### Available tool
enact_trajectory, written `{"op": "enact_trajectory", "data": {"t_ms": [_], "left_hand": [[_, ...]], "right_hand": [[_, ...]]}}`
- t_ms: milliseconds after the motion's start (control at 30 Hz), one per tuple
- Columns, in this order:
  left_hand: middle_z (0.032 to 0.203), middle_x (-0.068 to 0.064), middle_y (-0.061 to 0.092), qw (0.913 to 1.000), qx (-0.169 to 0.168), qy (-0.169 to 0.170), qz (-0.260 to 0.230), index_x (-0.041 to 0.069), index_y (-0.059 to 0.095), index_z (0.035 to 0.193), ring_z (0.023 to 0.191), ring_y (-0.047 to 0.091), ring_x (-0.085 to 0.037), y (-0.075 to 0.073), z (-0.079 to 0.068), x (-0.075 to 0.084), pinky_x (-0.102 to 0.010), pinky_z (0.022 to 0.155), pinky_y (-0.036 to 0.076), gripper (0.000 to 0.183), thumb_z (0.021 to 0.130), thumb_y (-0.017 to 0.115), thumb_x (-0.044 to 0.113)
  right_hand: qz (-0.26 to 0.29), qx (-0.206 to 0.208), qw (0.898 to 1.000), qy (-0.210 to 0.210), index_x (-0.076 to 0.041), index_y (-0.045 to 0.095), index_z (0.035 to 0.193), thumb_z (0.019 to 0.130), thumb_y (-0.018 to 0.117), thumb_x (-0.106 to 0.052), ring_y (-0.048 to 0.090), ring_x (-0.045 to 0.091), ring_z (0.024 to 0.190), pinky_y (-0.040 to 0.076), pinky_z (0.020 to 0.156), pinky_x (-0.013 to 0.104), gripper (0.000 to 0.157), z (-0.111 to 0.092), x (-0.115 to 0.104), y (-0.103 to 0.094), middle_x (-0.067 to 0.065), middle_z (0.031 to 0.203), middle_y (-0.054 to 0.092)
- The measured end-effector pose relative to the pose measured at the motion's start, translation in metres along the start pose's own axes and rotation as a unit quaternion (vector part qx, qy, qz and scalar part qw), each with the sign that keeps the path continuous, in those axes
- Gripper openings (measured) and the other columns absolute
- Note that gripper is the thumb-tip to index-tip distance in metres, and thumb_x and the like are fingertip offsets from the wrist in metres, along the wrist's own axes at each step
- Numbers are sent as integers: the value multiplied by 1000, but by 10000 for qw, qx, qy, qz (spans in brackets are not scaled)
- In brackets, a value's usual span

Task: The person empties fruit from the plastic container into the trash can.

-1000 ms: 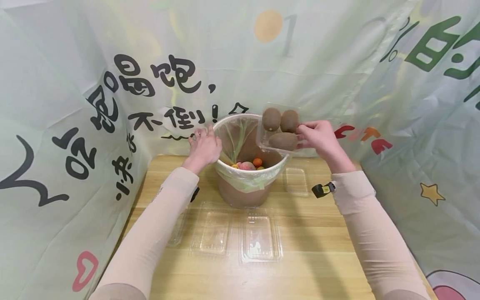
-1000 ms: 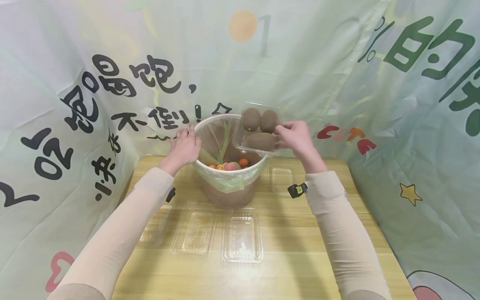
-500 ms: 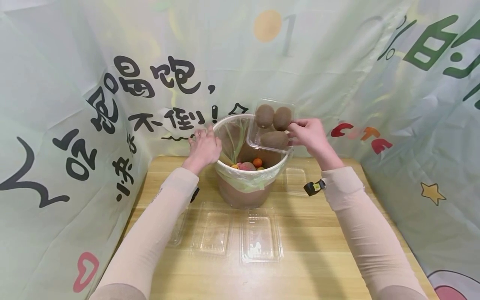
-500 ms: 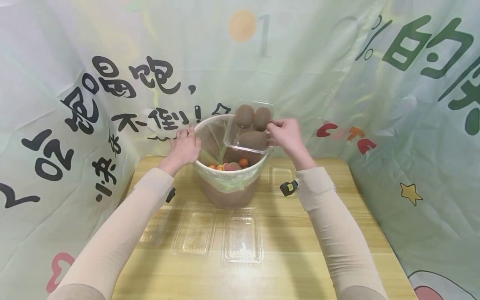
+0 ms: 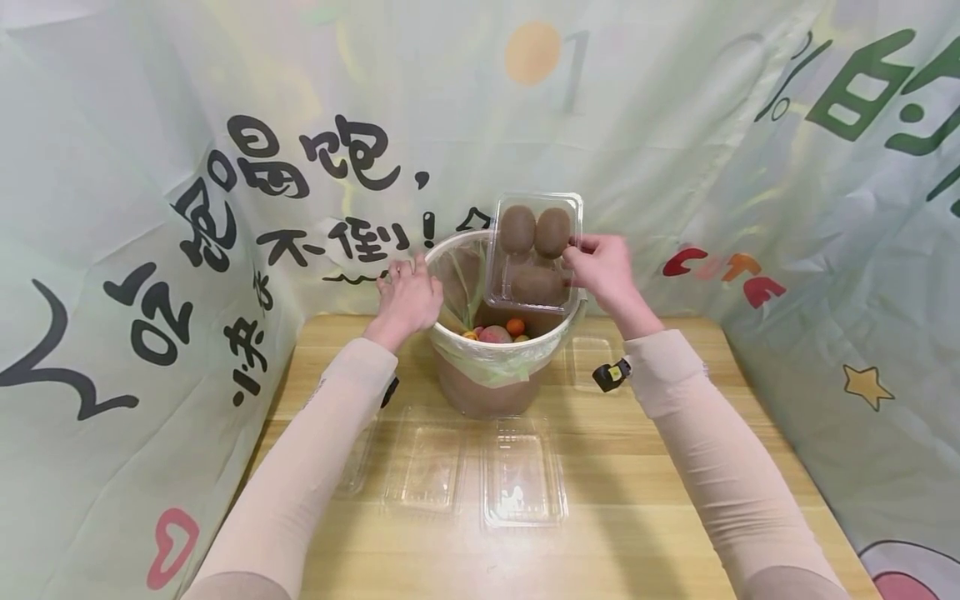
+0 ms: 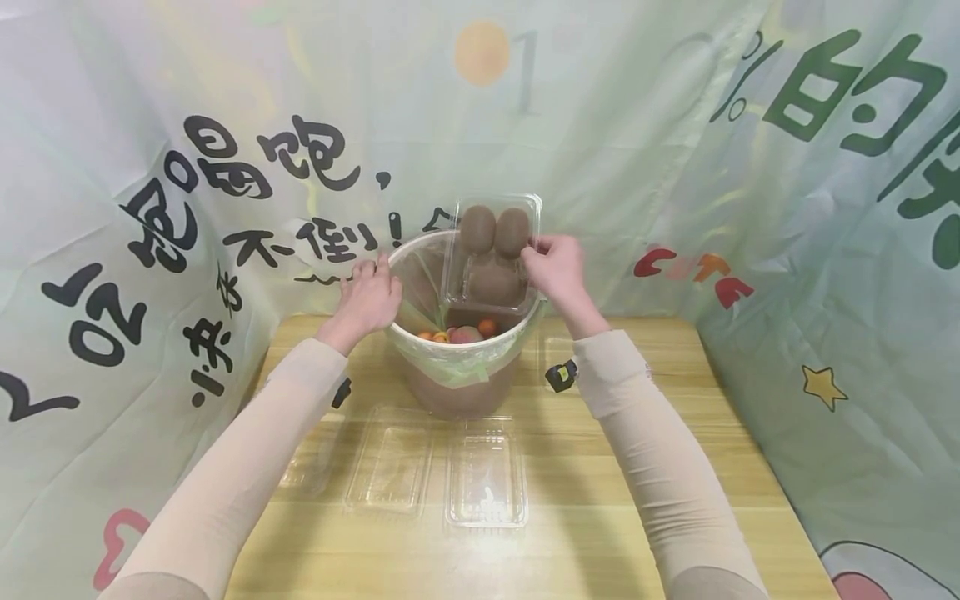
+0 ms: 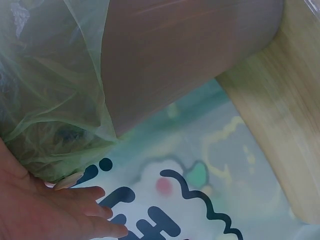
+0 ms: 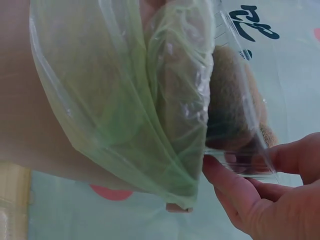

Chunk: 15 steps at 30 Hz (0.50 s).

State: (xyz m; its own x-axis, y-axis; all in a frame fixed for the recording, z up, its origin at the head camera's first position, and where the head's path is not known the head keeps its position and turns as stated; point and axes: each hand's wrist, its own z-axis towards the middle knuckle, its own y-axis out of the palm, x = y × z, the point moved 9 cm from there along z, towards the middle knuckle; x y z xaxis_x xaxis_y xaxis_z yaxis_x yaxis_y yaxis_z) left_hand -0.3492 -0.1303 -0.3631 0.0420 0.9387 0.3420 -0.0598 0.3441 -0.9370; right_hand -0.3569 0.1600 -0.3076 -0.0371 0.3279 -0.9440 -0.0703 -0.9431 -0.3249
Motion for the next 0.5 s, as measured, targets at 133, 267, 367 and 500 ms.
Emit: {"op": "enact_trajectory", "data": {"t_ms": [133, 267, 367, 500], "left_hand": [[169, -35, 22, 10000, -43, -30, -21, -4, 15, 166, 159, 16, -53, 0, 0, -1, -75, 127, 12, 68, 111, 26, 34], [169, -35, 22, 10000, -33, -18, -48, -4, 15, 166, 159, 16, -53, 0, -1, -1, -75, 127, 12, 68, 111, 26, 34], [169, -35, 22, 10000, -34, -4, -49, -4, 15, 166, 159, 16, -53, 0, -1, 0, -75, 127, 12, 68, 111, 26, 34], [169, -35, 21, 10000, -77, -12, -43, -4, 13, 167, 159, 15, -54, 1, -2, -1, -75, 127, 11, 68, 111, 26, 33]], "right_hand": [[-83, 191, 9997, -145, 7, 75, 121, 95, 53, -4, 69, 7, 72, 63, 66, 19, 36, 0, -1, 1, 24, 110, 74], [-232, 417, 9985, -285, 5, 77, 117, 93, 53, -4, 66, 4, 72, 61, 63, 16, 34, 1, -1, 1, 13, 95, 75], [-502, 593, 9964, -354, 2, 78, 119, 94, 54, -5, 64, 2, 76, 57, 62, 13, 35, 1, 0, 2, 13, 97, 77], [-835, 831, 9919, -467, -1, 79, 119, 95, 53, -6, 62, 6, 86, 49, 69, 12, 35, 0, -1, 3, 18, 109, 78]]}}
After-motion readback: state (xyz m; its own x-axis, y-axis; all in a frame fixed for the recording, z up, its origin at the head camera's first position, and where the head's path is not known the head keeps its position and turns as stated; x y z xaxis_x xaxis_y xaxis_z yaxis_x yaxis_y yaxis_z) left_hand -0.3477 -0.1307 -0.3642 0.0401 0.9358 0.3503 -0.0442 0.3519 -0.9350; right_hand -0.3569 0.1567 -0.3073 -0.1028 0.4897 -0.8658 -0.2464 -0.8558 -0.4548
